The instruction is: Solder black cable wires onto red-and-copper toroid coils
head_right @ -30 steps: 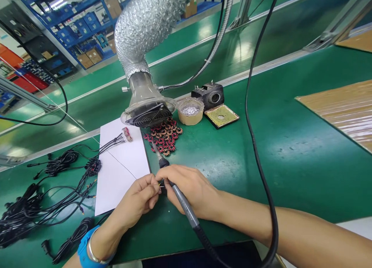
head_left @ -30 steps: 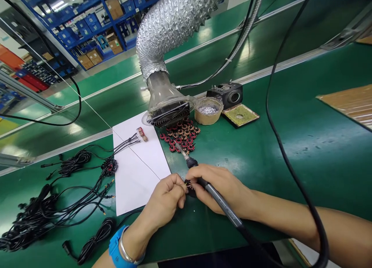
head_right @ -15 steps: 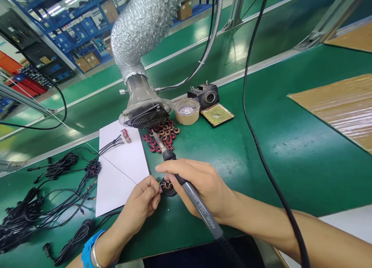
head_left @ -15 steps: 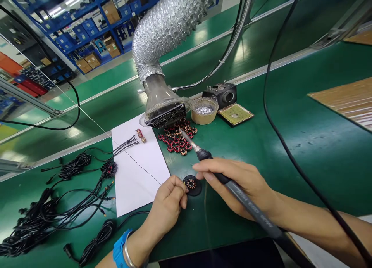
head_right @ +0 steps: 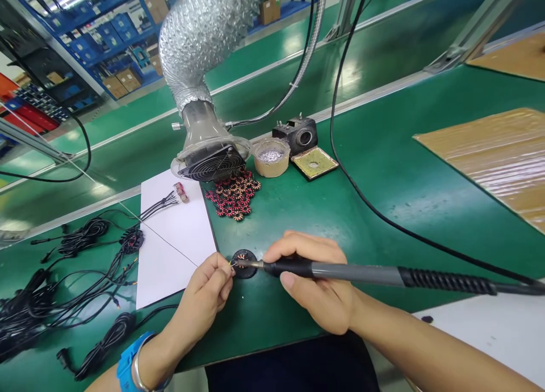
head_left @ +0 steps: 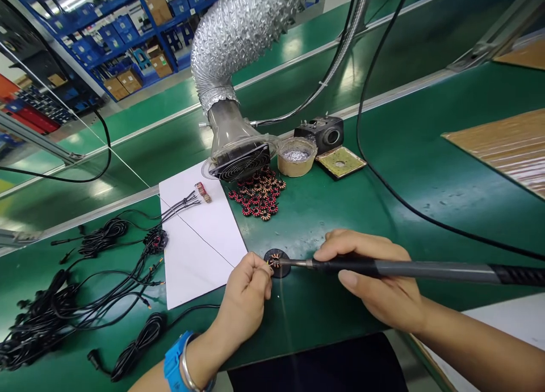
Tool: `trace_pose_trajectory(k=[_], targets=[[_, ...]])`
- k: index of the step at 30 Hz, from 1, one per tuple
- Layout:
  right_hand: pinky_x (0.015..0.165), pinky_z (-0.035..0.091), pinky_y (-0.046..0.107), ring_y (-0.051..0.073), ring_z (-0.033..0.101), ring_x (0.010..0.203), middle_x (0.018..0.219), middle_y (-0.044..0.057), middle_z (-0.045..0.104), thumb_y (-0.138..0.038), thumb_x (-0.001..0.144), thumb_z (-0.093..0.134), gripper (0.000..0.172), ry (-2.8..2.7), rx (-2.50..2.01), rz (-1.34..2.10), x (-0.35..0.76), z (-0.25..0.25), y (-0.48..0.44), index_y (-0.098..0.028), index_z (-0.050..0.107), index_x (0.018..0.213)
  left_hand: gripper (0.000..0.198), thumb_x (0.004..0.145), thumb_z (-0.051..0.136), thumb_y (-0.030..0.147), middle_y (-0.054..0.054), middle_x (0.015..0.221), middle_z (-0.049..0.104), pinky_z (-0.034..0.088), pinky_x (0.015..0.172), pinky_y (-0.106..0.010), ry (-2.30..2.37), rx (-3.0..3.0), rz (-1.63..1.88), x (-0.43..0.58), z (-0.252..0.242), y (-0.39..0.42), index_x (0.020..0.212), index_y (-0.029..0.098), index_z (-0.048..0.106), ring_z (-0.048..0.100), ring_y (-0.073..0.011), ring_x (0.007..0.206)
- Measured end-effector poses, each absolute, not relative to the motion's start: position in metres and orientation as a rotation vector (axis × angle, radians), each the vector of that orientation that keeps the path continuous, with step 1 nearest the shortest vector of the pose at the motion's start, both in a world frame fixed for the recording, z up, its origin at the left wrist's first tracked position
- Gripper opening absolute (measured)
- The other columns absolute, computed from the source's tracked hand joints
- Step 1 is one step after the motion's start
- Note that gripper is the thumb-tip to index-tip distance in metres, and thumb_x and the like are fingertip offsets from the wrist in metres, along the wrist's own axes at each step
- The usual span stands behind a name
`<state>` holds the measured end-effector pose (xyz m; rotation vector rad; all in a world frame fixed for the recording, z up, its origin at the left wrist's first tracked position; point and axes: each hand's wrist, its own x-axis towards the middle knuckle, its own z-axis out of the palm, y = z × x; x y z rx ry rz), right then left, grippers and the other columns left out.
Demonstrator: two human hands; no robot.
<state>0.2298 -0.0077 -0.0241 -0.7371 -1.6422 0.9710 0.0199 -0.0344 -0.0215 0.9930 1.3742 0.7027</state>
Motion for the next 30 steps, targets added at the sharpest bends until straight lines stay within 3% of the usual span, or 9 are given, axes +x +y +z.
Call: trace_pose_trajectory(k=[30], targets=[[0.047,0.032,0.027,0.012,0.042,0.047,0.056,-0.002,0.048,-0.016,0.076,0.047,0.024,-1.75,-0.563,0.771,0.219,-0.009,-0.006,-0.017,0.062,0.094,0.014,0.089,0.043,0.025,0.008,0.053,0.04,0.02,0.044,-0.019,1.372,1.032,0.665,0.018,-0.023,-0.034,0.076,0.019,0.045,0.025,-0.0059,0.044]])
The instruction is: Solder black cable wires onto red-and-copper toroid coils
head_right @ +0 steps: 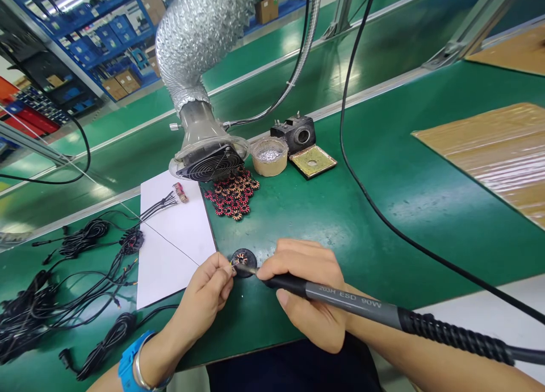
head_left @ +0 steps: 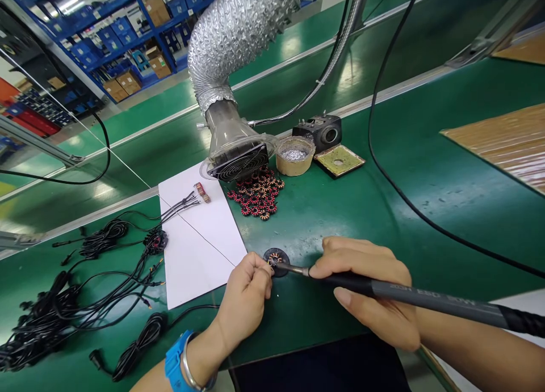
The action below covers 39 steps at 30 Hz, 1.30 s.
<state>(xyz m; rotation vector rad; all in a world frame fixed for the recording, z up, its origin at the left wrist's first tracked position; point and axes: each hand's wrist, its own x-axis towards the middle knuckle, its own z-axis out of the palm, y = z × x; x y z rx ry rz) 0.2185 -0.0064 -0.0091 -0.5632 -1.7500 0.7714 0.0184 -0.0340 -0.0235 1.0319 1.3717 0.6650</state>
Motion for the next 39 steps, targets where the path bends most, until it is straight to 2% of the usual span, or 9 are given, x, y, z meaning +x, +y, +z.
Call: trace_pose_trajectory(k=[21,25,28,33,39], targets=[[0.048,0.036,0.03,0.014,0.045,0.047,0.059,0.0,0.052,-0.021,0.081,0.049,0.021,-1.678,-0.612,0.796,0.224,-0.01,-0.009,-0.02,0.063,0.097,0.016,0.089,0.046,0.029,0.008,0.053,0.041,0.019,0.043,-0.019,1.366,0.989,0.682,0.021,-0.021,-0.032,0.076,0.019,0.045,0.024,-0.0055,0.043],[0.052,0.043,0.032,0.017,0.053,0.057,0.07,0.004,0.06,-0.02,0.086,0.05,0.026,-1.634,-0.678,0.717,0.223,-0.015,-0.007,-0.022,0.063,0.109,0.02,0.088,0.05,0.034,0.008,0.053,0.041,0.018,0.042,-0.018,1.357,0.938,0.696,0.02,-0.021,-0.03,0.076,0.019,0.045,0.024,-0.0052,0.042],[0.055,0.047,0.028,0.015,0.058,0.06,0.077,0.002,0.064,-0.015,0.09,0.05,0.033,-1.692,-0.747,0.713,0.217,-0.015,0.001,-0.024,0.057,0.12,0.023,0.087,0.052,0.039,0.009,0.051,0.041,0.016,0.04,-0.018,1.307,0.859,0.708,0.019,-0.02,-0.027,0.077,0.019,0.045,0.022,-0.0046,0.04],[0.065,0.049,0.026,0.016,0.06,0.071,0.084,0.004,0.066,-0.009,0.085,0.05,0.024,-2.092,-0.676,0.735,0.203,-0.008,0.026,-0.019,0.06,0.104,0.033,0.084,0.057,0.049,0.009,0.051,0.041,0.012,0.037,-0.017,1.239,0.814,0.704,0.015,-0.019,-0.023,0.081,0.018,0.046,0.019,-0.0034,0.038],[0.071,0.049,0.028,0.016,0.058,0.077,0.086,0.005,0.064,-0.005,0.076,0.048,0.03,-2.116,-0.617,0.802,0.195,-0.014,0.043,-0.017,0.058,0.101,0.035,0.084,0.058,0.051,0.009,0.051,0.042,0.011,0.036,-0.017,1.24,0.819,0.669,0.01,-0.017,-0.02,0.081,0.018,0.046,0.018,-0.0029,0.037]])
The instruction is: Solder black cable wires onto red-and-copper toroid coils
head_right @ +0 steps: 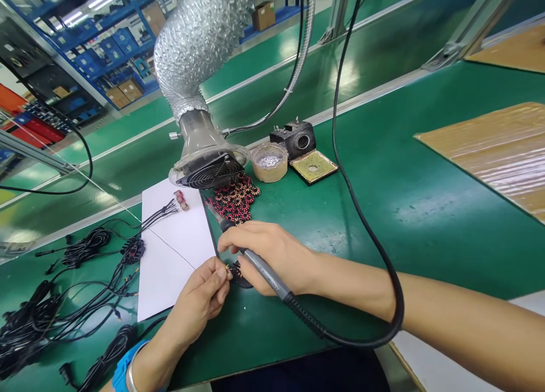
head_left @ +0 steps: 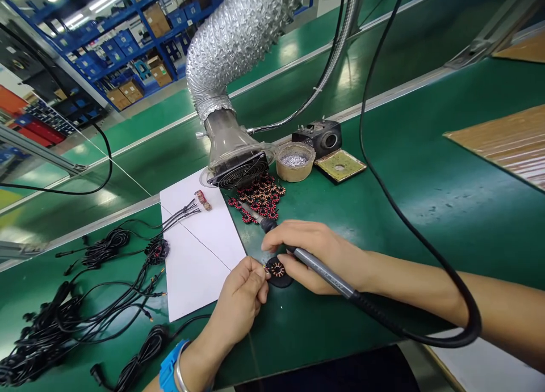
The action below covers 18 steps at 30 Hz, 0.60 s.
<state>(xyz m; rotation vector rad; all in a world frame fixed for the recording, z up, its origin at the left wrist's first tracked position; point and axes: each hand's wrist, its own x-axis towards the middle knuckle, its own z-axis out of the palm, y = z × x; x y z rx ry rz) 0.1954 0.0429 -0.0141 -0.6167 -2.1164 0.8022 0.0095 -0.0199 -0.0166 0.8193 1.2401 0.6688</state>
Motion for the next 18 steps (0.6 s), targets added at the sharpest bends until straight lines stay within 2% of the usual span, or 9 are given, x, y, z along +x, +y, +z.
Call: trace_pose_trajectory(k=[5,9,14,18], targets=[[0.069,0.047,0.026,0.014,0.055,0.071,0.079,0.002,0.061,-0.004,0.074,0.053,0.029,-2.059,-0.644,0.821,0.197,-0.02,0.035,-0.018,0.057,0.099,0.03,0.087,0.055,0.047,0.009,0.051,0.041,0.011,0.037,-0.018,1.217,0.81,0.652,0.006,-0.013,-0.02,0.082,0.018,0.048,0.019,-0.0036,0.038],[0.069,0.047,0.026,0.015,0.055,0.073,0.082,0.003,0.061,-0.007,0.077,0.056,0.027,-2.066,-0.591,0.836,0.194,-0.027,0.031,-0.018,0.055,0.101,0.028,0.09,0.051,0.045,0.008,0.053,0.042,0.013,0.039,-0.019,1.194,0.853,0.609,0.003,-0.014,-0.022,0.082,0.018,0.048,0.02,-0.0046,0.04],[0.067,0.046,0.025,0.014,0.054,0.072,0.081,0.002,0.061,-0.005,0.082,0.051,0.023,-2.082,-0.568,0.826,0.19,-0.035,0.031,-0.019,0.056,0.1,0.029,0.094,0.046,0.045,0.006,0.057,0.043,0.014,0.042,-0.021,1.169,0.944,0.511,0.003,-0.016,-0.025,0.086,0.018,0.048,0.022,-0.0057,0.044],[0.066,0.044,0.025,0.014,0.052,0.072,0.082,0.002,0.062,-0.003,0.081,0.048,0.028,-2.089,-0.499,0.796,0.19,-0.034,0.028,-0.018,0.056,0.103,0.029,0.096,0.043,0.046,0.006,0.061,0.043,0.015,0.044,-0.022,1.197,0.977,0.494,0.004,-0.018,-0.028,0.088,0.019,0.048,0.023,-0.0059,0.045]])
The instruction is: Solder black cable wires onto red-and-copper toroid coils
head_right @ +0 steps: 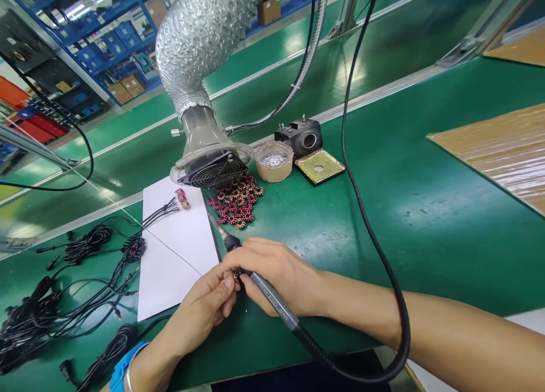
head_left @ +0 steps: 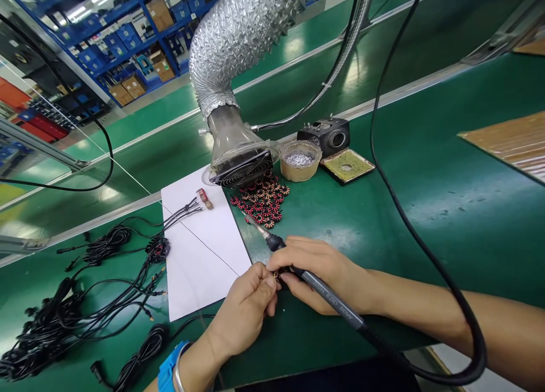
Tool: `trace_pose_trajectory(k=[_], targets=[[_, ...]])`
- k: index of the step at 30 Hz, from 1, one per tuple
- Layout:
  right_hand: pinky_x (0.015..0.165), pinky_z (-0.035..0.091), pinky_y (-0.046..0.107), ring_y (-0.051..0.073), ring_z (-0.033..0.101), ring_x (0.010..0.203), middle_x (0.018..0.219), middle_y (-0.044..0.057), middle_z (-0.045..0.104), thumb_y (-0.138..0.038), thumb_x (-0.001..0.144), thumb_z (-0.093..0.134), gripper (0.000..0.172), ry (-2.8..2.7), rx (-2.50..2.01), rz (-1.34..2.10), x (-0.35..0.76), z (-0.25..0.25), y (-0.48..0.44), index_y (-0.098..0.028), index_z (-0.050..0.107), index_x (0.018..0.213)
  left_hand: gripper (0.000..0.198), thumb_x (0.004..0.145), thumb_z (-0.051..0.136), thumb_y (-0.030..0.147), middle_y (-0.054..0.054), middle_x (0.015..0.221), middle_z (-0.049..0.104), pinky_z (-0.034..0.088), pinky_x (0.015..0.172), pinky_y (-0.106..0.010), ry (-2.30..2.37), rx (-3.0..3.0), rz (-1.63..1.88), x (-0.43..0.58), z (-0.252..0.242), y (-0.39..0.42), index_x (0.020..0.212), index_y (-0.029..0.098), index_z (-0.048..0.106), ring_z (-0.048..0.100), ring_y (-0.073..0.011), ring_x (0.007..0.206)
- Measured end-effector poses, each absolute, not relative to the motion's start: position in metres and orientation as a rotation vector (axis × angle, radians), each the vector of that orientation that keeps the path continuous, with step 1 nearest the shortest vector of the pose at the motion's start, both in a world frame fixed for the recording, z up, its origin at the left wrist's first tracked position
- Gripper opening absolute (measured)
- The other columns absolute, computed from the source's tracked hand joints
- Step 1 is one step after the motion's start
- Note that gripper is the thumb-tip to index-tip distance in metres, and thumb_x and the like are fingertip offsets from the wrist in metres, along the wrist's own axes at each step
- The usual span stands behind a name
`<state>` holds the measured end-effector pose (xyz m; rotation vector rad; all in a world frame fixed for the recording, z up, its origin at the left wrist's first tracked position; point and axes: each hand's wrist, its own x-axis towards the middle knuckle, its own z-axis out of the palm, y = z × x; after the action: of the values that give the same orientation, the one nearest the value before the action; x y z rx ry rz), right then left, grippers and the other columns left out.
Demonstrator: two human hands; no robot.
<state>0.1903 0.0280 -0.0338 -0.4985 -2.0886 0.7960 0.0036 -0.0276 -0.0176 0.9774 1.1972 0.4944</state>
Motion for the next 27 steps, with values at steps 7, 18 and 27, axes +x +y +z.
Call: trace_pose_trajectory(k=[7,18,27], targets=[[0.059,0.039,0.025,0.014,0.046,0.063,0.068,-0.001,0.051,-0.004,0.087,0.046,0.025,-2.104,-0.443,0.612,0.189,-0.033,0.027,-0.018,0.057,0.104,0.034,0.097,0.042,0.047,0.004,0.066,0.044,0.023,0.049,-0.023,1.238,1.127,0.498,0.004,-0.014,-0.029,0.081,0.018,0.048,0.031,-0.0075,0.052],[0.069,0.048,0.022,0.012,0.058,0.073,0.085,0.0,0.062,-0.005,0.084,0.048,0.031,-2.026,-0.685,0.868,0.186,-0.034,0.015,-0.02,0.052,0.11,0.027,0.096,0.043,0.042,0.006,0.06,0.047,0.021,0.044,-0.019,1.254,1.037,0.643,0.01,-0.017,-0.024,0.081,0.019,0.044,0.027,-0.0059,0.045],[0.07,0.046,0.022,0.012,0.056,0.073,0.082,0.0,0.06,-0.005,0.085,0.048,0.029,-1.985,-0.715,0.888,0.185,-0.035,0.01,-0.021,0.052,0.109,0.028,0.094,0.046,0.042,0.006,0.059,0.052,0.025,0.036,-0.014,1.264,0.973,0.703,0.016,-0.015,-0.026,0.079,0.018,0.045,0.032,-0.0021,0.037]])
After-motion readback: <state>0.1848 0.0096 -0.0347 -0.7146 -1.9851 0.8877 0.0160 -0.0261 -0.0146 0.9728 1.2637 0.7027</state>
